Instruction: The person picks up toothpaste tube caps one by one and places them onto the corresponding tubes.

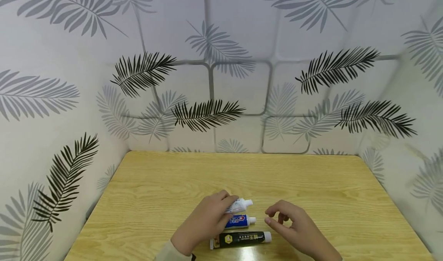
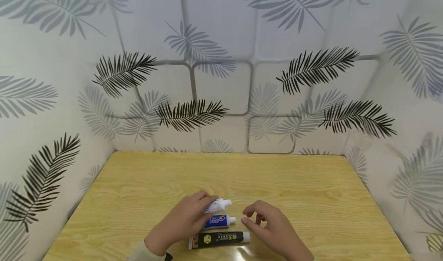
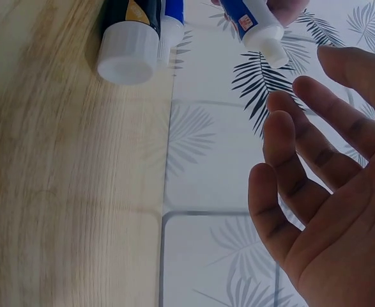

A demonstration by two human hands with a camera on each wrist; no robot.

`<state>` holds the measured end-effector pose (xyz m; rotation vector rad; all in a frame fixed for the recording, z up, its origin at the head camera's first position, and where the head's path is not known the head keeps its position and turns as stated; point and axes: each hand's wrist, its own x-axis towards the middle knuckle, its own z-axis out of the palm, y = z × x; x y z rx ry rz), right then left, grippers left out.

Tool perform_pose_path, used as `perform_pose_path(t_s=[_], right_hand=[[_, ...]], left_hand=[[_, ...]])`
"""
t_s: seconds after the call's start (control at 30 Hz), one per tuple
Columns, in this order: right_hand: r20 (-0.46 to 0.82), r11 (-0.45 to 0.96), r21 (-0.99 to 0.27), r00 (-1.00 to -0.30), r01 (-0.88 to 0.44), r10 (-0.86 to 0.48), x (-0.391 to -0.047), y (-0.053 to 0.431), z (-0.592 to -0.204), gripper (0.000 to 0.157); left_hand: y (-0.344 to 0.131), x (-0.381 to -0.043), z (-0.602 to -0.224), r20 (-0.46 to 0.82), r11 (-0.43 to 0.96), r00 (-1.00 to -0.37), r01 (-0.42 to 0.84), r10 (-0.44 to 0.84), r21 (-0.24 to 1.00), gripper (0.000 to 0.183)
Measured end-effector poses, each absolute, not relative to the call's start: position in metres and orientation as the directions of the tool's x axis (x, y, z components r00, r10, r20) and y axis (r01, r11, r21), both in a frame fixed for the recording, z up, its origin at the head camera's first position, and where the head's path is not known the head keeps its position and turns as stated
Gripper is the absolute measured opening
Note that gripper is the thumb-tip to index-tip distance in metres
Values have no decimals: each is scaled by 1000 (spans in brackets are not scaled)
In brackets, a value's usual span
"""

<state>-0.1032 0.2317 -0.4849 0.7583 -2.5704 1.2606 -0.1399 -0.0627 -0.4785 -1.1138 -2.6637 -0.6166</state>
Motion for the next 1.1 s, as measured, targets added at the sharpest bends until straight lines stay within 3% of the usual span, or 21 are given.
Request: perform_pose_path(t_s=[0.67, 1.1], right_hand=[[373, 527, -670, -851, -522, -370, -99, 232, -484, 14], [359, 548, -659, -855, -516, -373, -99, 232, -481, 15]], left_hand=[[-75, -167, -494, 222, 713, -769, 639, 599, 290, 41], [-78, -164, -489, 145, 749, -801, 595, 581, 291, 37]])
